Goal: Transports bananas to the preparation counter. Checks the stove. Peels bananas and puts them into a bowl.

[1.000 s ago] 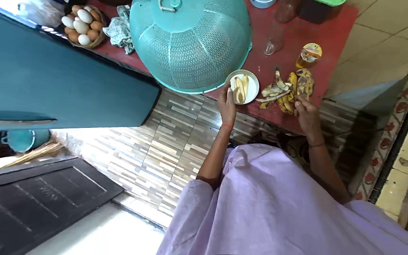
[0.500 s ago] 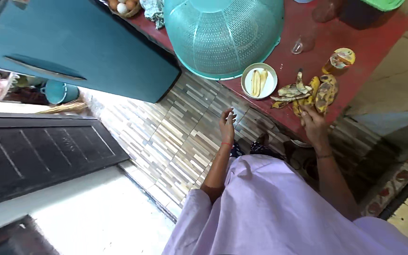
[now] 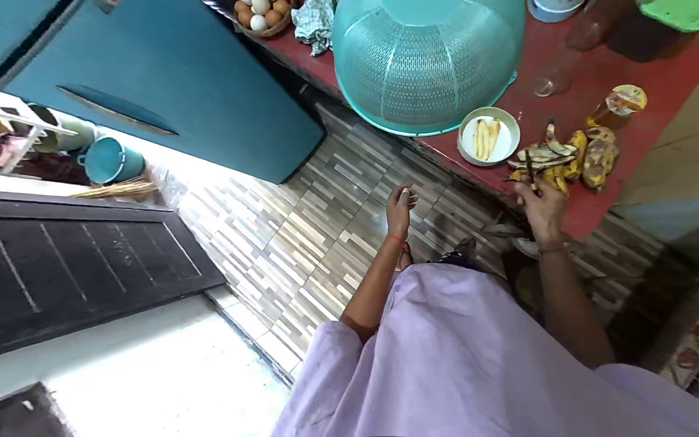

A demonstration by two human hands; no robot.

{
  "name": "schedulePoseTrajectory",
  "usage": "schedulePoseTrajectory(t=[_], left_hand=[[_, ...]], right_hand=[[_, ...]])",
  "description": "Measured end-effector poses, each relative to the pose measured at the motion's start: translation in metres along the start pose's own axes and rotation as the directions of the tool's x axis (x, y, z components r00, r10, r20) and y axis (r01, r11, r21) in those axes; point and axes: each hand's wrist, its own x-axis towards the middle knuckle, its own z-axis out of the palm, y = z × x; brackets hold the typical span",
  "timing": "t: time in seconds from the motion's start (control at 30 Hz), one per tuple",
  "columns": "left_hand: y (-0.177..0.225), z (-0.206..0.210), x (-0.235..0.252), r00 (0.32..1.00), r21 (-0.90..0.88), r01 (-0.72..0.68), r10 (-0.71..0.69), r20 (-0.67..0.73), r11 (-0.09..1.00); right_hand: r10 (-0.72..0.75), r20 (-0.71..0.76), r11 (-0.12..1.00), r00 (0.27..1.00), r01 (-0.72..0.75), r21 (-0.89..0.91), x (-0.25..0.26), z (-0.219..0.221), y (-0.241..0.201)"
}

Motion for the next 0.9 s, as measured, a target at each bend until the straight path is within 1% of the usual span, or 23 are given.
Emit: schedulePoseTrajectory(t=[0.1, 0.17, 0.23, 0.33, 0.4, 0.5, 0.57, 0.67, 0.8, 0.9], left_hand=[[0.001, -0.019, 0.031, 1.000, -0.016, 0.006, -0.006, -0.010, 1.000], [0.009, -0.023, 0.055, 1.000, -0.011, 0.009, -0.009, -0.001, 1.000], [0.016, -0.022, 0.080, 1.000, -0.015, 0.024, -0.025, -0.014, 1.000], [0.025, -0.014, 0.117, 0.995, -0.047, 0.083, -0.086, -0.053, 0.995], [0.029, -0.006, 0.139, 0.990, -0.074, 0.121, -0.126, -0.061, 0.990], [0.034, 0.008, 0.166, 0.976, -0.147, 0.193, -0.205, -0.074, 0.970], [0.036, 0.016, 0.183, 0.966, -0.186, 0.232, -0.249, -0.070, 0.955], [0.048, 0.026, 0.199, 0.954, -0.243, 0.252, -0.283, -0.102, 0.937], [0.057, 0.026, 0.212, 0.933, -0.396, 0.264, -0.338, -0.127, 0.879], [0.060, 0.022, 0.216, 0.934, -0.433, 0.223, -0.319, -0.163, 0.873]], right_hand=[[0.006, 0.000, 0.999, 1.000, -0.006, -0.049, 0.015, 0.022, -0.018], [0.032, -0.063, 0.999, 0.998, -0.034, -0.025, 0.041, 0.038, -0.020], [0.078, -0.091, 0.996, 0.993, -0.081, -0.028, 0.059, 0.047, -0.016], [0.138, -0.104, 0.989, 0.985, -0.144, -0.044, 0.074, 0.052, -0.017], [0.183, -0.076, 0.980, 0.980, -0.188, -0.067, 0.077, 0.052, -0.018], [0.224, -0.014, 0.970, 0.975, -0.224, -0.097, 0.078, 0.046, -0.024], [0.225, -0.022, 0.964, 0.974, -0.225, -0.142, 0.088, 0.047, -0.026], [0.230, -0.019, 0.955, 0.973, -0.230, -0.185, 0.098, 0.045, -0.029], [0.231, -0.012, 0.940, 0.973, -0.227, -0.256, 0.102, 0.039, -0.029], [0.255, -0.005, 0.914, 0.967, -0.243, -0.324, 0.102, 0.033, -0.034]])
